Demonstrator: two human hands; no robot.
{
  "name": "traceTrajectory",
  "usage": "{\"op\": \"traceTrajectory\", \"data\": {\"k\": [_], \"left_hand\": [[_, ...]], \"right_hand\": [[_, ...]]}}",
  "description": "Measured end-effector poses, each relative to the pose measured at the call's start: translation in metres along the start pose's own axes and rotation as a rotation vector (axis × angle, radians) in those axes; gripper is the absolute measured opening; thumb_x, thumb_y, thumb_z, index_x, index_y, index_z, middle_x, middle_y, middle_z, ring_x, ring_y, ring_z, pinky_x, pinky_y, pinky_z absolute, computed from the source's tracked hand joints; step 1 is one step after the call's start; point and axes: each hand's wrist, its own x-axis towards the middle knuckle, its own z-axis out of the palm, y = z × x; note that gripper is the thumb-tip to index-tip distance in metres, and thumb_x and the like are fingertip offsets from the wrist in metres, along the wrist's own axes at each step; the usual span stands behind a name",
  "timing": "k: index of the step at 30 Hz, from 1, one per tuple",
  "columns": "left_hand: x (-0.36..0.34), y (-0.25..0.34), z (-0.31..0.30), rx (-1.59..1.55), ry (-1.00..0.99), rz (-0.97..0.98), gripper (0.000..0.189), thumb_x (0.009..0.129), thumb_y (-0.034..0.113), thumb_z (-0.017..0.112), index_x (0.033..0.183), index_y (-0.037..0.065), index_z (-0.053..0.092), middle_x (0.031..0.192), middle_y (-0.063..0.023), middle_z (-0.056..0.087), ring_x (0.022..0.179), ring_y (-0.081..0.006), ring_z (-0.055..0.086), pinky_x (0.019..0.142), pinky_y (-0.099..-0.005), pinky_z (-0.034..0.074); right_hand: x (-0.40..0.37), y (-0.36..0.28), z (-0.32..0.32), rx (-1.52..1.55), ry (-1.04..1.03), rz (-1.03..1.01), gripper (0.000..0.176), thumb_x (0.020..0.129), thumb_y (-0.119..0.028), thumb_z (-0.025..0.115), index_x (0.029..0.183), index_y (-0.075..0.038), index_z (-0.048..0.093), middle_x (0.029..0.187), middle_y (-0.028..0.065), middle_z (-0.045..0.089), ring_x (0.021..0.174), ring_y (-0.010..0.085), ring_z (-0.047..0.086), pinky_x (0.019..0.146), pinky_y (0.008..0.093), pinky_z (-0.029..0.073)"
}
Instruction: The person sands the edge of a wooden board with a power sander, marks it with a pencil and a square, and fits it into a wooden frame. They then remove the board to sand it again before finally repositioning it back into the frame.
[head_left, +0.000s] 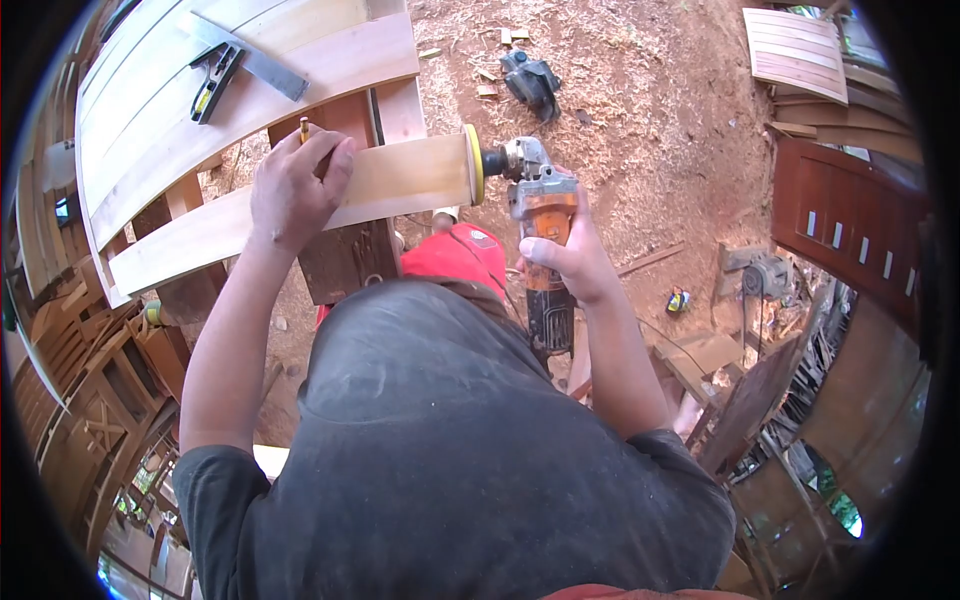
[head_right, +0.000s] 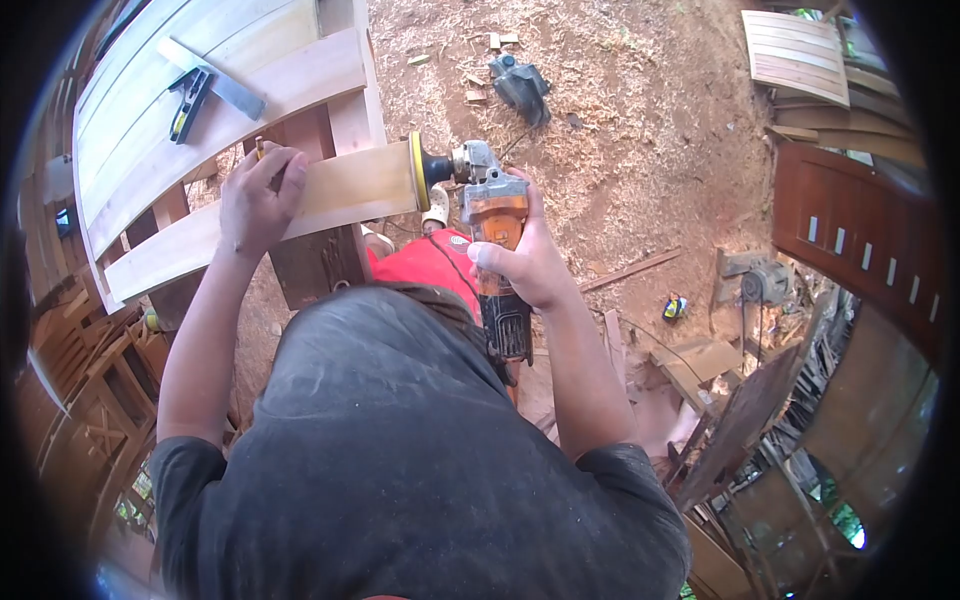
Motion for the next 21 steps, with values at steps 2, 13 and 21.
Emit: {"op": "traceTrajectory", "data": {"k": [2, 13, 21], "left_hand": [[0.0003, -0.0009, 0.0009, 0.004, 0.001, 0.006, 0.022, 0.102, 0.028, 0.069, 0.099, 0.008, 0.079, 0.091, -0.0141, 0.074, 0.084, -0.0370, 0.073, 0.077, -0.0489, 0.058], [-0.0004, -0.0009, 0.0003, 0.018, -0.004, 0.007, 0.023, 0.102, 0.026, 0.070, 0.102, 0.005, 0.078, 0.093, -0.0146, 0.074, 0.084, -0.0354, 0.074, 0.078, -0.0442, 0.058], [-0.0016, -0.0010, 0.0002, 0.023, -0.009, 0.004, 0.021, 0.102, 0.026, 0.070, 0.103, 0.006, 0.078, 0.094, -0.0141, 0.074, 0.086, -0.0354, 0.074, 0.080, -0.0446, 0.058]], "right_hand": [[-0.0008, -0.0002, 0.0007, 0.003, 0.008, 0.009, 0.114, 0.078, -0.011, 0.085, 0.167, -0.013, 0.013, 0.131, 0.0170, 0.057, 0.086, 0.0248, 0.070, 0.073, 0.0413, 0.063], [-0.0011, -0.0006, 0.0009, -0.029, 0.016, 0.021, 0.112, 0.080, -0.010, 0.083, 0.167, -0.012, 0.012, 0.129, 0.0167, 0.057, 0.086, 0.0236, 0.070, 0.074, 0.0408, 0.063], [0.0015, -0.0046, 0.0016, -0.023, 0.009, 0.037, 0.107, 0.081, -0.009, 0.081, 0.164, -0.011, 0.014, 0.126, 0.0155, 0.056, 0.087, 0.0228, 0.069, 0.075, 0.0406, 0.063]]}}
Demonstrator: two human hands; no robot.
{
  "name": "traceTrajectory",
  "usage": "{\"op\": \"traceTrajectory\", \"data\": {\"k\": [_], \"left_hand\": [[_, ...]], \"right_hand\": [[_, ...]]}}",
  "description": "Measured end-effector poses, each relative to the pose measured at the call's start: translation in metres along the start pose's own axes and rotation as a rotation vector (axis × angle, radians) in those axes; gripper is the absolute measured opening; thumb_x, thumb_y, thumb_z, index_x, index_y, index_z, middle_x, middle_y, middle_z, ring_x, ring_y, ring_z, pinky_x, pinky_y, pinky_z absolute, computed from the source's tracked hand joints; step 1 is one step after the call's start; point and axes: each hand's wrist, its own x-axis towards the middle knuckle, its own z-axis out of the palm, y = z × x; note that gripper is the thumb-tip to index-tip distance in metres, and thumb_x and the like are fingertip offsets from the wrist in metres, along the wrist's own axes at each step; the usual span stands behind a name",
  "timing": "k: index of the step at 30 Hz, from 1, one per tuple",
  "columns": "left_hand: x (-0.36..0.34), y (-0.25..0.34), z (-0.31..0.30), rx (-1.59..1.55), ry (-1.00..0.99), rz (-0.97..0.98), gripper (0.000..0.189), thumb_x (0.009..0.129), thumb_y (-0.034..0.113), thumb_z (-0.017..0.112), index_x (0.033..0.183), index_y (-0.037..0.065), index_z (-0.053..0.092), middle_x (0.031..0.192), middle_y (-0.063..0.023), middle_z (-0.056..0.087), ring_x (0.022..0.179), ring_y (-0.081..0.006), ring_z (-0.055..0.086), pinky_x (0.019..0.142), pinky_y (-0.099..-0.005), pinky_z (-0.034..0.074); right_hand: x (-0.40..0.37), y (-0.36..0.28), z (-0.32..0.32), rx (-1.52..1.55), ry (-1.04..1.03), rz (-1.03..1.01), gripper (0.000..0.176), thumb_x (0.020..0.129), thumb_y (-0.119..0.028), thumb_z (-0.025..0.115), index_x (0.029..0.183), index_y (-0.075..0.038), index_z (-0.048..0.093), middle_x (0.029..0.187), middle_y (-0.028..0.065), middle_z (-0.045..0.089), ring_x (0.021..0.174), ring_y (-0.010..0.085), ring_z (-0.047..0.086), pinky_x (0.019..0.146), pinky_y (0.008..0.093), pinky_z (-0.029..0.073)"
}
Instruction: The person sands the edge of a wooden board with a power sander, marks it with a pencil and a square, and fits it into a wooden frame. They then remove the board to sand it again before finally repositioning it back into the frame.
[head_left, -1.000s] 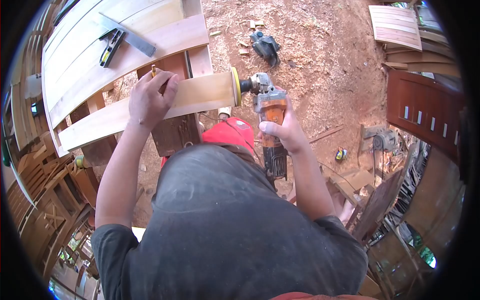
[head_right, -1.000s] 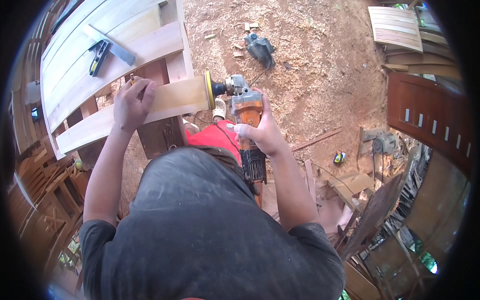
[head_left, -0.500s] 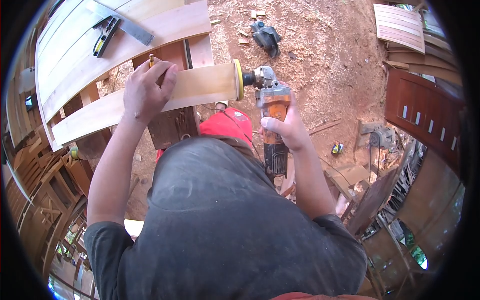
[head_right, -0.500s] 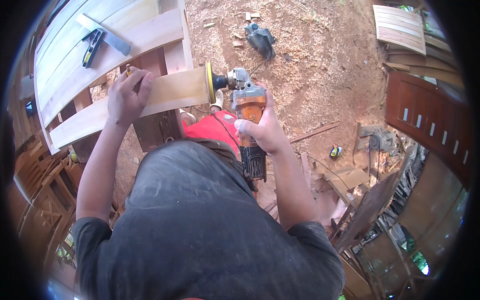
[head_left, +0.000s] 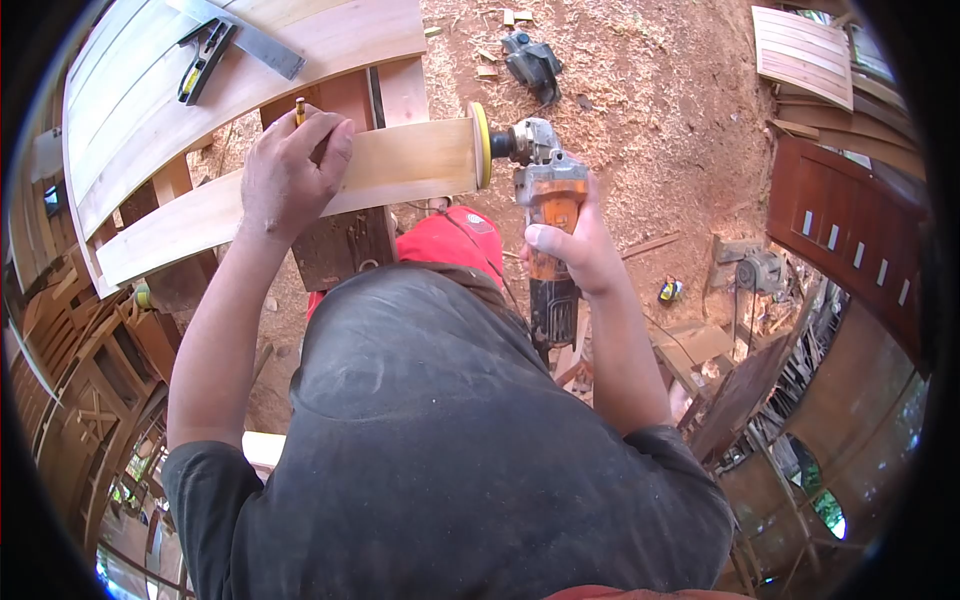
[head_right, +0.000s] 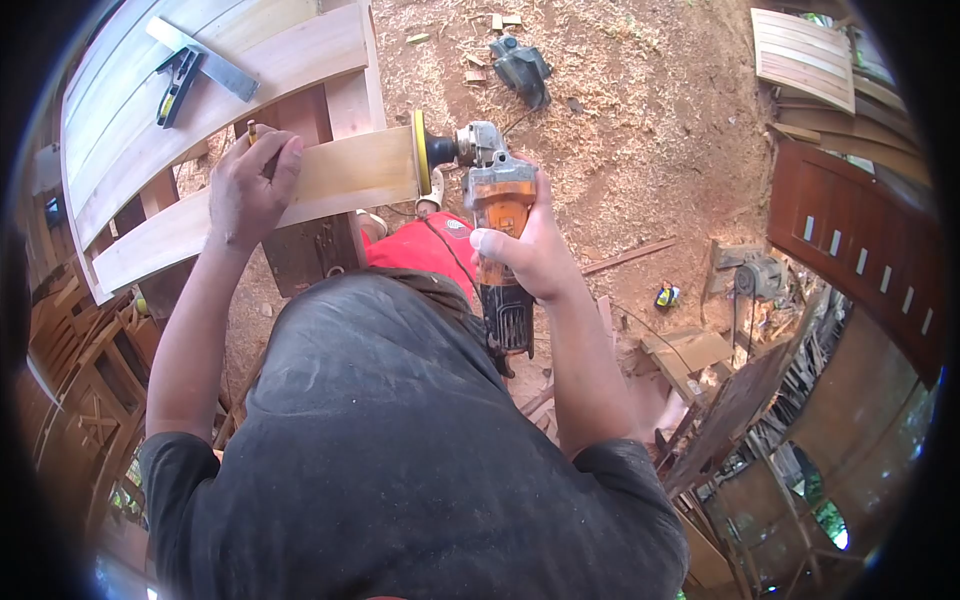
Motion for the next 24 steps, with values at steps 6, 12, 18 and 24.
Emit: {"op": "traceTrajectory", "data": {"k": [6, 12, 18, 24], "left_hand": [[-0.0011, -0.0007, 0.0014, 0.018, 0.010, 0.009, 0.022, 0.103, 0.027, 0.070, 0.103, 0.006, 0.078, 0.095, -0.0137, 0.075, 0.087, -0.0356, 0.074, 0.080, -0.0449, 0.059], [-0.0007, -0.0017, 0.0017, 0.013, 0.008, 0.010, 0.022, 0.103, 0.027, 0.070, 0.104, 0.007, 0.078, 0.094, -0.0133, 0.074, 0.085, -0.0353, 0.074, 0.079, -0.0448, 0.059], [0.0023, -0.0002, 0.0020, 0.019, 0.017, 0.032, 0.022, 0.103, 0.026, 0.070, 0.102, 0.006, 0.078, 0.093, -0.0139, 0.074, 0.083, -0.0353, 0.073, 0.078, -0.0449, 0.058], [0.0015, 0.0000, 0.0048, 0.041, 0.022, 0.048, 0.021, 0.103, 0.025, 0.069, 0.100, 0.006, 0.077, 0.091, -0.0139, 0.073, 0.082, -0.0354, 0.073, 0.078, -0.0452, 0.058]], "right_hand": [[0.0009, -0.0034, 0.0011, -0.013, 0.005, 0.019, 0.106, 0.082, -0.011, 0.082, 0.163, -0.013, 0.013, 0.125, 0.0158, 0.056, 0.085, 0.0222, 0.069, 0.074, 0.0406, 0.063], [0.0011, -0.0025, 0.0001, -0.021, 0.004, 0.021, 0.107, 0.083, -0.011, 0.082, 0.164, -0.016, 0.012, 0.124, 0.0160, 0.057, 0.081, 0.0222, 0.069, 0.074, 0.0406, 0.063], [0.0030, -0.0012, -0.0020, -0.042, 0.017, 0.026, 0.106, 0.082, -0.013, 0.082, 0.163, -0.016, 0.014, 0.124, 0.0158, 0.057, 0.082, 0.0226, 0.069, 0.073, 0.0404, 0.063], [-0.0050, -0.0055, 0.0008, -0.009, 0.016, 0.043, 0.107, 0.081, -0.010, 0.081, 0.165, -0.015, 0.014, 0.124, 0.0163, 0.057, 0.081, 0.0228, 0.069, 0.074, 0.0397, 0.062]]}}
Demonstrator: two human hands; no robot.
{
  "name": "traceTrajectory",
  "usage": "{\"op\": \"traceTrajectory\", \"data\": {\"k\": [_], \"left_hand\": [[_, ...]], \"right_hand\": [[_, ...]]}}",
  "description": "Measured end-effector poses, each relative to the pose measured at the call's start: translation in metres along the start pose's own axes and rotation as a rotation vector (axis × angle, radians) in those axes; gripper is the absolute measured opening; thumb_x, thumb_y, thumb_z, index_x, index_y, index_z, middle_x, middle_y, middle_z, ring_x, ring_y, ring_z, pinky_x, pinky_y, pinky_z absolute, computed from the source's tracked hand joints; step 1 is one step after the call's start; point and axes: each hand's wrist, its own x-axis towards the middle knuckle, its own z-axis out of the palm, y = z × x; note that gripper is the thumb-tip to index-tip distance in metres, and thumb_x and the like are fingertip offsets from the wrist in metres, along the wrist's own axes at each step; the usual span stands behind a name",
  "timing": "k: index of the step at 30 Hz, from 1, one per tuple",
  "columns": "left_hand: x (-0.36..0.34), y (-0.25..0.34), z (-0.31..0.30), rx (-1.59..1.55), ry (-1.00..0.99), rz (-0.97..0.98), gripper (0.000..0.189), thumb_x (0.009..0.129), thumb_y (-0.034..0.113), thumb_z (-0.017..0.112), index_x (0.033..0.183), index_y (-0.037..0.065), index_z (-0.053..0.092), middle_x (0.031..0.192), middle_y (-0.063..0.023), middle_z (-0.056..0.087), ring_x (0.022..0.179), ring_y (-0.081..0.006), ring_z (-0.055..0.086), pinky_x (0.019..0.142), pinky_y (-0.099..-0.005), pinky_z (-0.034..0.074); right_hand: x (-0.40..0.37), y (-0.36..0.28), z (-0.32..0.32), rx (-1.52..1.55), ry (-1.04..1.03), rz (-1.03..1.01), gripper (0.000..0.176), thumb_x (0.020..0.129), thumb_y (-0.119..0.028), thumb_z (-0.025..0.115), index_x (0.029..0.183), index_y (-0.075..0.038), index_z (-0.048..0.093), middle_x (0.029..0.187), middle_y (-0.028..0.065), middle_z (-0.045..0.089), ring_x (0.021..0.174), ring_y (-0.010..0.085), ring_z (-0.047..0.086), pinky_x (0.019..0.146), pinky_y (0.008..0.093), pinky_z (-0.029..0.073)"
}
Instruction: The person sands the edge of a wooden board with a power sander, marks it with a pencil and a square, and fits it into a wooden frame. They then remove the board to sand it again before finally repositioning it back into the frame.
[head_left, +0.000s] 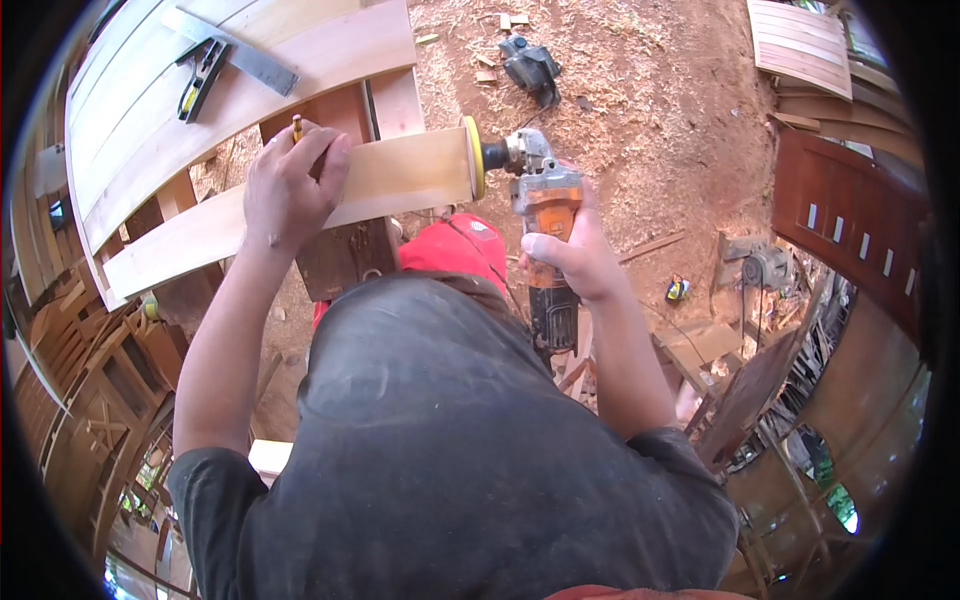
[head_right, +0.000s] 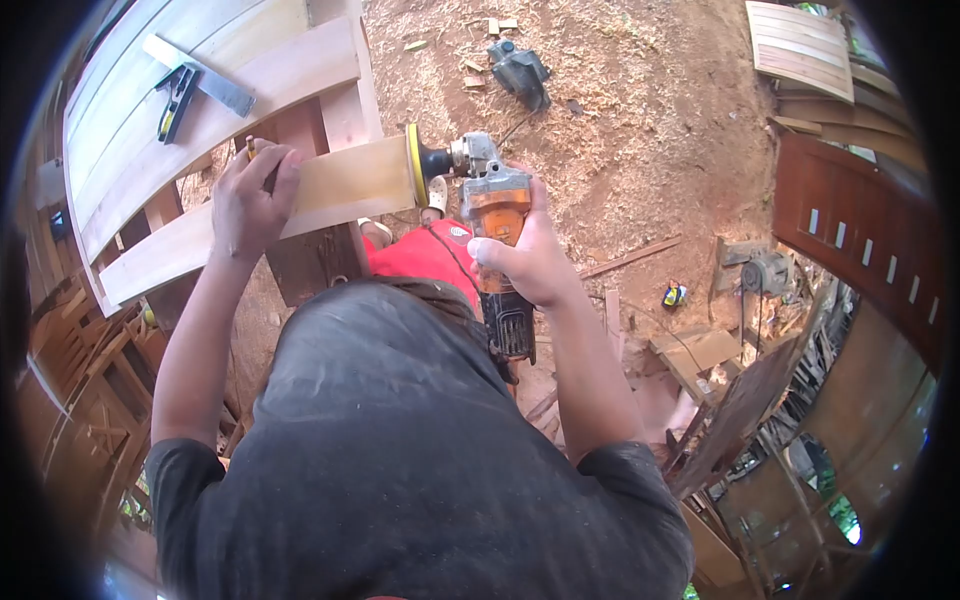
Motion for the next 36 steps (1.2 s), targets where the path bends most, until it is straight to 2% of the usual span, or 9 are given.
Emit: {"op": "traceTrajectory", "data": {"k": [12, 17, 20, 23, 25, 28, 30, 33, 36], "left_hand": [[-0.002, 0.002, -0.002, -0.031, 0.016, -0.015, 0.017, 0.100, 0.023, 0.071, 0.097, 0.007, 0.077, 0.088, -0.0144, 0.072, 0.083, -0.0372, 0.071, 0.076, -0.0493, 0.058], [-0.002, 0.001, 0.000, 0.014, 0.002, 0.028, 0.019, 0.099, 0.026, 0.074, 0.099, 0.007, 0.076, 0.093, -0.0116, 0.073, 0.091, -0.0335, 0.072, 0.081, -0.0465, 0.058], [0.009, 0.056, 0.008, -0.011, 0.039, 0.127, 0.047, 0.081, 0.048, 0.090, 0.102, 0.007, 0.077, 0.112, -0.0131, 0.073, 0.100, -0.0347, 0.069, 0.093, -0.0487, 0.055], [0.036, 0.097, 0.028, 0.189, -0.145, 0.088, 0.041, 0.089, 0.043, 0.080, 0.105, 0.005, 0.077, 0.108, -0.0167, 0.072, 0.094, -0.0366, 0.071, 0.086, -0.0470, 0.055], [0.056, 0.095, 0.053, 0.109, -0.191, 0.068, 0.036, 0.092, 0.038, 0.075, 0.109, 0.007, 0.076, 0.098, -0.0184, 0.072, 0.086, -0.0388, 0.073, 0.083, -0.0505, 0.057], [0.062, 0.103, 0.057, -0.141, -0.072, 0.020, 0.038, 0.093, 0.040, 0.073, 0.115, 0.009, 0.077, 0.093, -0.0212, 0.074, 0.082, -0.0420, 0.074, 0.083, -0.0542, 0.059], [0.045, 0.132, 0.046, -0.300, -0.218, 0.014, 0.042, 0.095, 0.044, 0.072, 0.120, 0.011, 0.077, 0.094, -0.0249, 0.076, 0.088, -0.0438, 0.076, 0.084, -0.0557, 0.061], [0.027, 0.168, 0.030, -0.409, -1.034, -0.072, 0.067, 0.096, 0.071, 0.069, 0.116, 0.008, 0.079, 0.091, -0.0195, 0.078, 0.087, -0.0342, 0.077, 0.085, -0.0475, 0.059], [0.006, 0.160, 0.056, -0.791, -1.040, -0.271, 0.071, 0.095, 0.075, 0.069, 0.110, 0.006, 0.080, 0.090, -0.0073, 0.077, 0.085, -0.0193, 0.074, 0.082, -0.0396, 0.057]], "right_hand": [[0.003, 0.003, 0.002, 0.007, 0.000, -0.057, 0.105, 0.080, -0.011, 0.081, 0.164, -0.015, 0.018, 0.125, 0.0144, 0.055, 0.083, 0.0223, 0.068, 0.073, 0.0419, 0.064], [0.011, 0.022, -0.009, 0.057, 0.096, -0.016, 0.103, 0.078, -0.011, 0.083, 0.161, -0.008, 0.021, 0.125, 0.0127, 0.058, 0.099, 0.0215, 0.067, 0.083, 0.0385, 0.063], [0.016, 0.026, -0.022, 0.076, 0.210, -0.045, 0.094, 0.078, -0.011, 0.083, 0.155, -0.008, 0.028, 0.122, 0.0106, 0.060, 0.099, 0.0194, 0.067, 0.086, 0.0378, 0.062], [0.028, 0.020, -0.041, 0.040, 0.284, -0.269, 0.083, 0.079, -0.009, 0.082, 0.147, -0.009, 0.035, 0.119, 0.0085, 0.061, 0.100, 0.0177, 0.066, 0.085, 0.0363, 0.062], [0.027, 0.003, -0.041, 0.038, 0.359, -0.307, 0.080, 0.080, -0.008, 0.079, 0.147, -0.009, 0.036, 0.118, 0.0097, 0.061, 0.092, 0.0203, 0.069, 0.078, 0.0369, 0.063], [0.018, -0.027, -0.026, 0.156, 0.420, -0.370, 0.078, 0.081, -0.007, 0.077, 0.147, -0.010, 0.035, 0.118, 0.0120, 0.061, 0.081, 0.0235, 0.070, 0.071, 0.0390, 0.063], [0.021, -0.031, -0.025, 0.230, 0.404, -0.387, 0.080, 0.081, -0.005, 0.075, 0.149, -0.011, 0.032, 0.114, 0.0135, 0.061, 0.076, 0.0250, 0.069, 0.068, 0.0407, 0.063], [0.023, -0.041, -0.009, 0.343, 0.396, -0.437, 0.091, 0.081, -0.002, 0.073, 0.156, -0.016, 0.023, 0.104, 0.0152, 0.062, 0.073, 0.0268, 0.069, 0.064, 0.0418, 0.063], [0.031, -0.050, 0.001, 0.355, 0.363, -0.468, 0.098, 0.081, -0.002, 0.072, 0.161, -0.019, 0.018, 0.112, 0.0166, 0.060, 0.073, 0.0265, 0.069, 0.064, 0.0421, 0.063]]}}
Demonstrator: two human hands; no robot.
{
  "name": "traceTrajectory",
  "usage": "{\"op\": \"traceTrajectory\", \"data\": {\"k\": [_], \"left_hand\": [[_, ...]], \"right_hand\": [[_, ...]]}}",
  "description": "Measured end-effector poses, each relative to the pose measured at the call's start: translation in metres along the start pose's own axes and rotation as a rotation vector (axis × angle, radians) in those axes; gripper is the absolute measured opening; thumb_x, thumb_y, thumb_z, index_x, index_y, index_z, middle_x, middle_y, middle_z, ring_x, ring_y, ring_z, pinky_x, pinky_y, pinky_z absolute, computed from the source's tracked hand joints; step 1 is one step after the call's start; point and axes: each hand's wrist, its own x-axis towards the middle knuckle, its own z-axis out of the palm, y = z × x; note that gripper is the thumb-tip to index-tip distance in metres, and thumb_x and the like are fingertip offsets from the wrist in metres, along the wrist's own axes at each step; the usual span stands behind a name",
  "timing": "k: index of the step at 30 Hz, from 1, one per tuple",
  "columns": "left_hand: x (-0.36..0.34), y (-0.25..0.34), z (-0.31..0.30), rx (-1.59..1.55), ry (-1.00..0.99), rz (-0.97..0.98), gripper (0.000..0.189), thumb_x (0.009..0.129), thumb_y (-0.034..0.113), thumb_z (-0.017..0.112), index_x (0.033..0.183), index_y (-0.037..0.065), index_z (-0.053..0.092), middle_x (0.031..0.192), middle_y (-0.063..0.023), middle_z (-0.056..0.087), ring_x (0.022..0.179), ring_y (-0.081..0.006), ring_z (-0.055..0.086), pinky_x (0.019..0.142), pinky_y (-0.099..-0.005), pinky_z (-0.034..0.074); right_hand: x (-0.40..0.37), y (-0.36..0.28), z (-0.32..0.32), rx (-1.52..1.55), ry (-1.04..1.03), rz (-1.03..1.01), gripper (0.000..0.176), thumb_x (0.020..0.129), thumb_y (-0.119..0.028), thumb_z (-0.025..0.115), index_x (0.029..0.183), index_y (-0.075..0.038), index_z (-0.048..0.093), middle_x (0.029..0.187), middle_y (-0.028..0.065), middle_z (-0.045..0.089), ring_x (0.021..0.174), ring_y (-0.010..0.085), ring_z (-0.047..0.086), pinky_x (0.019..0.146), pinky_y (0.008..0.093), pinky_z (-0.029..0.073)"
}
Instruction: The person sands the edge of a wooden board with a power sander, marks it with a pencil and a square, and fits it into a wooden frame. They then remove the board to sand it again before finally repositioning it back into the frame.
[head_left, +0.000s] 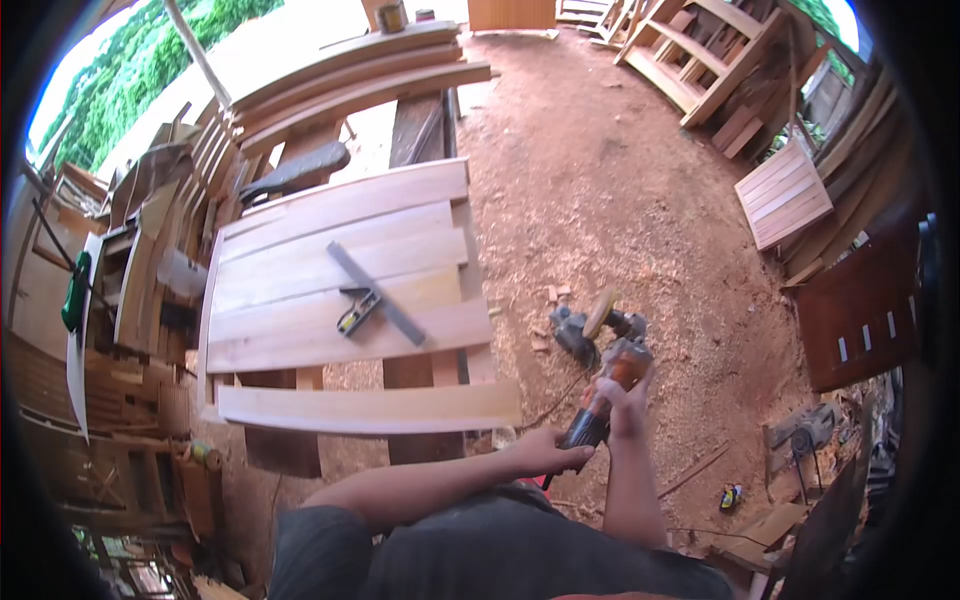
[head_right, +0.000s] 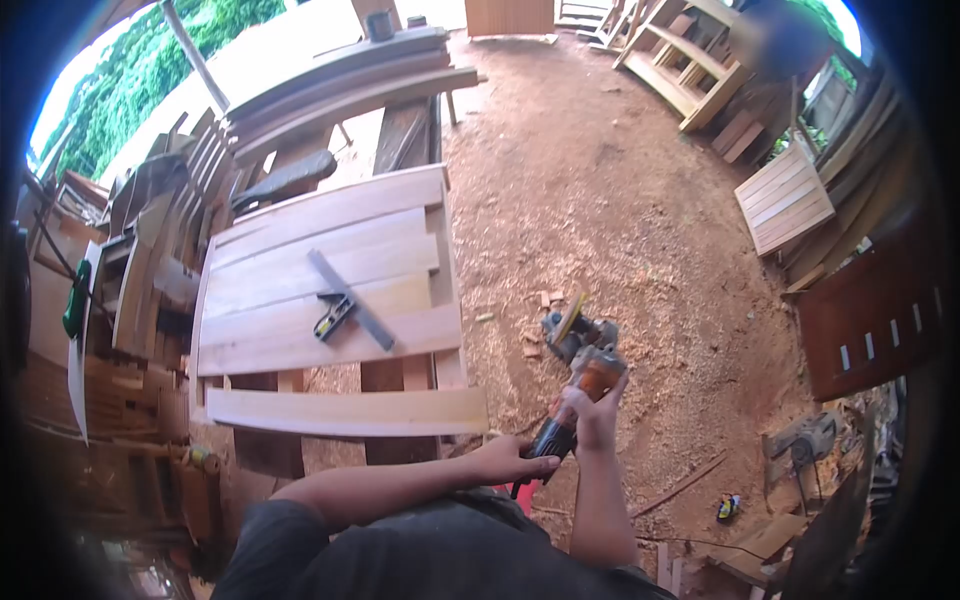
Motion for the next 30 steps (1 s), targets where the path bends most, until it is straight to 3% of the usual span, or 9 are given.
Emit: {"op": "traceTrajectory", "data": {"k": [4, 9, 12, 16, 18, 20, 22, 27, 30], "left_hand": [[-0.005, -0.007, -0.004, -0.276, -0.002, -0.120, 0.065, 0.095, 0.070, 0.074, 0.109, 0.006, 0.080, 0.095, -0.0020, 0.077, 0.085, -0.0131, 0.071, 0.082, -0.0349, 0.057], [-0.006, -0.004, -0.002, -0.282, -0.001, -0.070, 0.064, 0.091, 0.068, 0.079, 0.110, 0.007, 0.080, 0.097, -0.0023, 0.077, 0.088, -0.0141, 0.073, 0.088, -0.0366, 0.058], [-0.015, 0.023, -0.005, 0.196, 0.136, -0.099, 0.085, 0.087, 0.083, 0.070, 0.107, 0.000, 0.079, 0.092, -0.0128, 0.078, 0.089, -0.0300, 0.077, 0.086, -0.0448, 0.059], [-0.017, 0.030, -0.008, 0.425, 0.160, -0.100, 0.092, 0.089, 0.090, 0.057, 0.107, 0.003, 0.080, 0.089, -0.0218, 0.076, 0.090, -0.0403, 0.076, 0.084, -0.0500, 0.058], [-0.023, 0.021, -0.016, 0.435, 0.157, -0.019, 0.085, 0.094, 0.085, 0.056, 0.108, 0.005, 0.080, 0.089, -0.0223, 0.076, 0.089, -0.0400, 0.076, 0.083, -0.0506, 0.057], [-0.043, 0.016, -0.026, 0.396, 0.147, 0.078, 0.071, 0.103, 0.073, 0.057, 0.110, 0.006, 0.080, 0.092, -0.0223, 0.076, 0.088, -0.0397, 0.075, 0.082, -0.0505, 0.057], [-0.073, 0.004, -0.037, 0.288, 0.441, 0.279, 0.050, 0.102, 0.056, 0.070, 0.110, 0.008, 0.079, 0.091, -0.0208, 0.076, 0.087, -0.0398, 0.075, 0.083, -0.0490, 0.058], [-0.110, -0.074, -0.094, 0.643, 1.274, 0.316, 0.028, 0.093, 0.037, 0.079, 0.105, 0.012, 0.076, 0.106, -0.0146, 0.075, 0.104, -0.0349, 0.071, 0.090, -0.0490, 0.056], [-0.142, -0.103, -0.120, 0.603, 1.361, 0.123, 0.024, 0.095, 0.035, 0.076, 0.101, 0.013, 0.073, 0.102, -0.0109, 0.076, 0.106, -0.0331, 0.071, 0.097, -0.0500, 0.051]], "right_hand": [[0.008, 0.006, 0.015, 0.004, -0.065, -0.097, 0.097, 0.080, -0.001, 0.071, 0.160, -0.020, 0.020, 0.107, 0.0156, 0.061, 0.073, 0.0271, 0.070, 0.064, 0.0431, 0.063], [0.028, 0.003, 0.011, 0.166, -0.427, 0.066, 0.071, 0.083, -0.017, 0.076, 0.144, -0.005, 0.043, 0.107, 0.0156, 0.066, 0.080, 0.0265, 0.073, 0.070, 0.0436, 0.066], [0.034, 0.000, 0.011, 0.144, -0.512, 0.310, 0.068, 0.084, -0.020, 0.081, 0.140, -0.002, 0.048, 0.113, 0.0176, 0.069, 0.090, 0.0264, 0.075, 0.076, 0.0442, 0.066], [0.046, 0.039, 0.001, -0.165, -0.427, 0.275, 0.064, 0.080, -0.009, 0.081, 0.136, 0.000, 0.052, 0.099, 0.0158, 0.069, 0.085, 0.0265, 0.074, 0.078, 0.0447, 0.066], [0.043, 0.030, 0.002, -0.060, -0.450, 0.492, 0.061, 0.080, -0.012, 0.080, 0.134, 0.001, 0.054, 0.096, 0.0155, 0.069, 0.082, 0.0263, 0.073, 0.079, 0.0433, 0.066], [0.051, 0.026, -0.004, 0.030, -0.531, 0.451, 0.062, 0.079, -0.020, 0.078, 0.131, 0.004, 0.055, 0.097, 0.0161, 0.069, 0.084, 0.0267, 0.073, 0.079, 0.0428, 0.066], [0.052, -0.002, 0.016, 0.055, -0.532, 0.415, 0.061, 0.078, -0.023, 0.080, 0.128, 0.006, 0.058, 0.097, 0.0158, 0.069, 0.086, 0.0268, 0.074, 0.076, 0.0435, 0.066], [0.106, -0.026, 0.045, -0.415, -0.448, 0.349, 0.052, 0.076, -0.012, 0.081, 0.120, 0.006, 0.060, 0.091, 0.0121, 0.068, 0.077, 0.0245, 0.073, 0.071, 0.0391, 0.064], [0.136, -0.012, 0.051, -0.720, -0.463, 0.227, 0.046, 0.075, -0.008, 0.079, 0.115, 0.004, 0.060, 0.087, 0.0098, 0.066, 0.071, 0.0225, 0.071, 0.067, 0.0367, 0.062]]}}
